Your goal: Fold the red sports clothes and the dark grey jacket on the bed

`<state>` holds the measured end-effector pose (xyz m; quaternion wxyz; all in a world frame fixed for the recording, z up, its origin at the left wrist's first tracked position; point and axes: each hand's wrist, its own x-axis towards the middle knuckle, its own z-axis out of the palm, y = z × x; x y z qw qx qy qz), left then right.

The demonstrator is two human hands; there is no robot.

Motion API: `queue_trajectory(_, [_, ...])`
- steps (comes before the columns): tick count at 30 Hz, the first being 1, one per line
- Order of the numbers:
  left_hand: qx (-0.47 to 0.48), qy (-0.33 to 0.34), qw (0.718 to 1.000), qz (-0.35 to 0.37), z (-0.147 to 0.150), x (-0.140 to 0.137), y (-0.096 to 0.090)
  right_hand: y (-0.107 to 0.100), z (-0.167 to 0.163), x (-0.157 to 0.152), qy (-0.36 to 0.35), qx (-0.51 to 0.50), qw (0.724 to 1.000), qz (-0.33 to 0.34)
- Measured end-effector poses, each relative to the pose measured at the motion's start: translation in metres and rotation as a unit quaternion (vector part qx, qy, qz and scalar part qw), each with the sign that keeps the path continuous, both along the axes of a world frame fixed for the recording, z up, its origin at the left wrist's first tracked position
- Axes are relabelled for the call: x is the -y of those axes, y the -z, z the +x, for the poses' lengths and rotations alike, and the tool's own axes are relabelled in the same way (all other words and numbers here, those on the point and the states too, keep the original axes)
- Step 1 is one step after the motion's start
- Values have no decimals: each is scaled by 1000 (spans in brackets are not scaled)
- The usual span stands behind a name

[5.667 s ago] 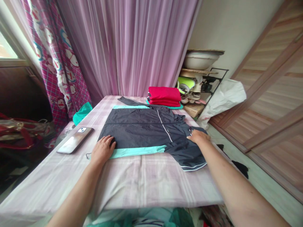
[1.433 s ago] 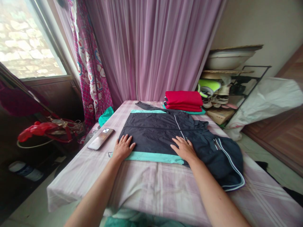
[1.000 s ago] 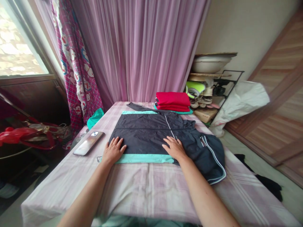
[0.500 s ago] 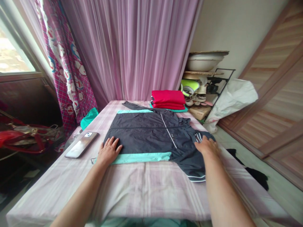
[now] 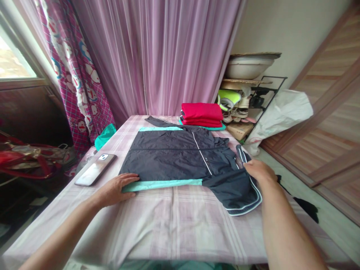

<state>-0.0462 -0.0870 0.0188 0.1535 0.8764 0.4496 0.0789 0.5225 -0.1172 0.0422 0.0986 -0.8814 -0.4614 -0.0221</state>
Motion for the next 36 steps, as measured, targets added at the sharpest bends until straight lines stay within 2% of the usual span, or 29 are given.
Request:
queue_trajectory(3, [16,-9,1000,-4,-2,-3,-1,-23,-21,6,68,-26,997,-11])
queue_trajectory(5, [14,-31,999,-10,-4,-8,-7,-40,-31,6,67,-13,998,17])
queue_trajectory(8, [-46,-100,994,-5,-7,-24,-25,-69,-38,-10,61,8,996,62])
queue_trajectory(10, [-103,-145,984,24,-4,-41,-40,-88,-41,-34,48,22,994,98])
queue_trajectory(13, [-166,-178,966,84,10,-75,-60,-107,-47,-90,16,36,985,169])
queue_trajectory(16, [-197,-207,952,108,29,-107,-63,-111,-56,-147,-37,-6,978,206])
queue_trajectory(19, [-170,-220,955,108,35,-120,-44,-99,-61,-172,-109,-75,972,194])
queue_trajectory(21, [-117,-240,958,103,29,-118,-26,-86,-59,-161,-136,-79,971,182])
queue_trajectory(23, [-59,-276,955,92,18,-110,-9,-72,-51,-132,-120,-53,981,146])
queue_trajectory(25, [-21,-308,948,74,6,-101,1,-57,-41,-92,-66,-24,995,74])
queue_trajectory(27, [-15,-326,944,57,-5,-93,4,-41,-31,-52,-35,-21,999,-12])
queue_trajectory(29, [-32,-333,941,44,-12,-88,4,-23,-24,-19,-38,-49,996,-66])
queue_trajectory(30, [-44,-336,940,38,-13,-86,3,-13,-23,-6,-57,-77,993,-68])
queue_trajectory(32, [-65,-340,938,28,-13,-82,2,7,-25,10,-107,-144,983,-30])
queue_trajectory(34, [-68,-342,937,33,-8,-79,2,24,-30,15,-144,-188,970,48])
queue_trajectory(36, [-47,-352,933,55,-1,-75,3,37,-34,12,-150,-187,962,129])
